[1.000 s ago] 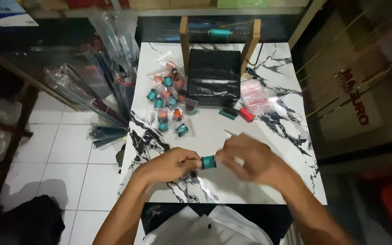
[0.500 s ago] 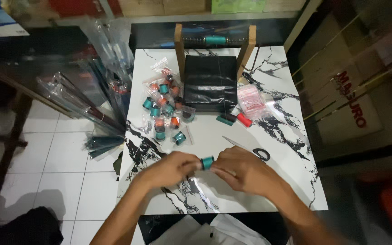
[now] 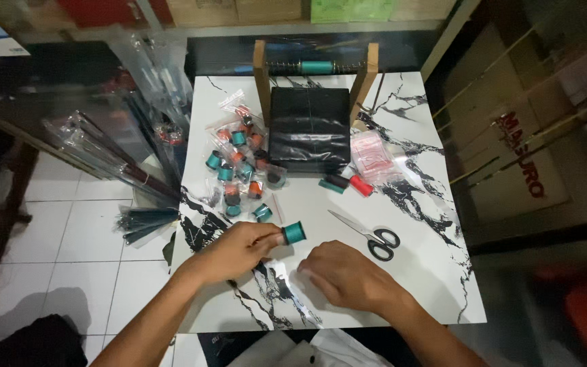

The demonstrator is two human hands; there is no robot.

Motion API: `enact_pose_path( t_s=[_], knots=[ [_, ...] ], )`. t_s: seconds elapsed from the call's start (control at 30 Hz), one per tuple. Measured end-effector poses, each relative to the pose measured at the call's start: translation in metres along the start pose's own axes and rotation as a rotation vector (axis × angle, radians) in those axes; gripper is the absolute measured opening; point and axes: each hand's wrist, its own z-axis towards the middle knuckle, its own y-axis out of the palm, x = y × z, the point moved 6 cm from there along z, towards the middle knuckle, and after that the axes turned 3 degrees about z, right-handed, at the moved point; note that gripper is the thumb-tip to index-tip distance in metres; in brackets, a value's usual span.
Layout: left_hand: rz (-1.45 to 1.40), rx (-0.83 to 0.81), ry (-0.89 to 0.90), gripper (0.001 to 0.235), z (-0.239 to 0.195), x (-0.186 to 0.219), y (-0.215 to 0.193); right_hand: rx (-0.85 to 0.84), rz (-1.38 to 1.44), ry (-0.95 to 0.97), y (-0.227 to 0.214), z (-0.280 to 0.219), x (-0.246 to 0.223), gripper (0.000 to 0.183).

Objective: The person winds teal thread from a spool onto a small bobbin by hand. The hands rotate the bobbin while guiding the thread to build up layers. The person continues winding the same bobbin throughout the clip.

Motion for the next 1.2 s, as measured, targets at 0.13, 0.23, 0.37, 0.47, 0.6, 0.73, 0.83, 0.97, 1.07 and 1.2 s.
enact_pose_path(
  t_s=[0.13,0.23,0.37,0.47,0.6,0.73,0.83,0.97,1.07,1.2],
  knots=[
    [0.159,-0.056,-0.096,0.026,-0.001,0.006,0.006,0.083,-0.149,-0.108,-0.033,0.007,-0.022,0.011],
    [0.132,-0.280,-0.155,0.024,-0.014,0.026,0.019,0.106,-0.087,-0.089,-0.057,0.013,-0.012,0.010],
    [-0.125,-0.243,-0.088,0.028,-0.014,0.030,0.026,0.280,-0.191,-0.169,-0.046,0.001,0.031,0.022],
    [-0.077,-0.165,-0.153,0.024,-0.011,0.041,0.007,0.175,-0.181,-0.214,-0.025,0.002,0.011,0.012],
    [0.103,-0.101,-0.146,0.024,-0.003,0.013,0.001,0.118,-0.201,-0.213,-0.028,-0.002,-0.037,0.012],
    [0.150,-0.219,-0.153,0.025,-0.008,0.013,0.018,0.123,-0.160,-0.180,-0.059,0.001,-0.031,0.017],
    [0.090,-0.229,0.092,0.025,-0.012,0.029,0.031,0.172,-0.229,-0.205,-0.064,0.000,-0.008,0.018],
    [-0.113,-0.236,-0.055,0.029,-0.023,0.038,0.028,0.142,-0.275,-0.238,-0.035,-0.004,0.013,0.006],
    [-0.062,-0.086,-0.103,0.026,-0.020,0.031,0.013,0.032,-0.247,-0.254,-0.020,-0.005,-0.010,0.004],
    [0.162,-0.046,-0.201,0.023,-0.017,0.015,0.009,0.022,-0.165,-0.261,-0.046,0.002,-0.047,0.017]
  ],
)
